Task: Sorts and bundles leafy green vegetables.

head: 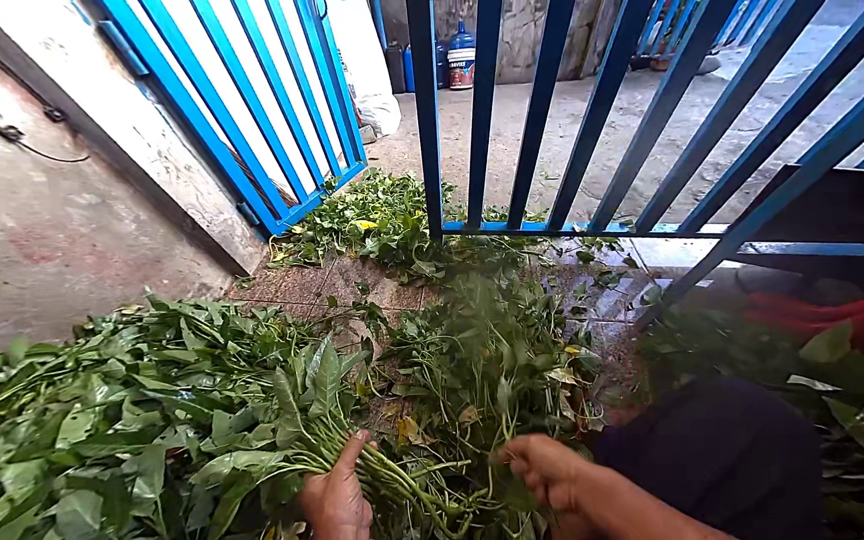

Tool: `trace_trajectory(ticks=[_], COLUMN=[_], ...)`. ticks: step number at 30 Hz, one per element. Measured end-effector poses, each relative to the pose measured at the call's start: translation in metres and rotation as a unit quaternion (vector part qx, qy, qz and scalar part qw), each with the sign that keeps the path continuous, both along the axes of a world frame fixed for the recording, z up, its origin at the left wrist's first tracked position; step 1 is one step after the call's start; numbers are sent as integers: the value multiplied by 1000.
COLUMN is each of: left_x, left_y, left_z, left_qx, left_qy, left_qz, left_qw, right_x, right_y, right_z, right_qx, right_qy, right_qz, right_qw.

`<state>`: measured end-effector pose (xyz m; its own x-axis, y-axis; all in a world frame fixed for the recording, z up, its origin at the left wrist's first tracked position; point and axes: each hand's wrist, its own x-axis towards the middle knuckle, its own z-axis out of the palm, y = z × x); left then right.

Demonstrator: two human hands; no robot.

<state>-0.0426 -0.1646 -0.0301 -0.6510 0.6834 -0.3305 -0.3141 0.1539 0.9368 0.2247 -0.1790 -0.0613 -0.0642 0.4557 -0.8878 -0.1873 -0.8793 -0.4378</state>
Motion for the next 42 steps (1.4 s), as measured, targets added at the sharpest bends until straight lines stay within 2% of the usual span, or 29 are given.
trace_trajectory(ticks=[1,2,4,6,8,12,17,19,22,26,32,36,38,42], left_x=[0,0,1,3,7,12,14,15,14,12,12,16,18,23], left_y=[1,1,0,2,2,1,-3,-5,-6,-6,-7,-5,-6,-5], left_z=[-1,-2,-3,-3,-2,1,5,5,1,-1,0,1,1,3], left_qx=[-2,-7,-18,-20,-16,-5,21,31,47,57,67,49,48,51], left_qy=[0,0,3,-4,-20,-56,-109,-103,-116,-130,-143,-104,-92,-76], left_qz=[-4,-9,-18,-32,-48,-89,-138,-133,-128,-149,-183,-168,-177,-175], left_qw=[1000,1000,1000,999,999,994,984,985,984,979,970,979,979,980], right_x=[2,3,2,-4,-13,-42,-70,-74,-75,-75,-62,-66,-73,-81], right_y=[-9,-18,-28,-27,-27,-39,-44,-42,-38,-32,-22,-19,-18,-14], right_z=[-6,-5,3,12,19,15,4,4,3,3,7,-1,1,12], right_qx=[-16,16,167,321,412,518,657,667,674,679,637,672,666,584], right_qy=[-9,-22,-66,-129,-181,-258,-360,-390,-417,-414,-282,-314,-309,-284], right_qz=[14,28,66,93,120,183,238,265,280,270,351,266,266,332], right_qw=[1000,999,982,934,885,794,618,577,541,543,625,616,625,685])
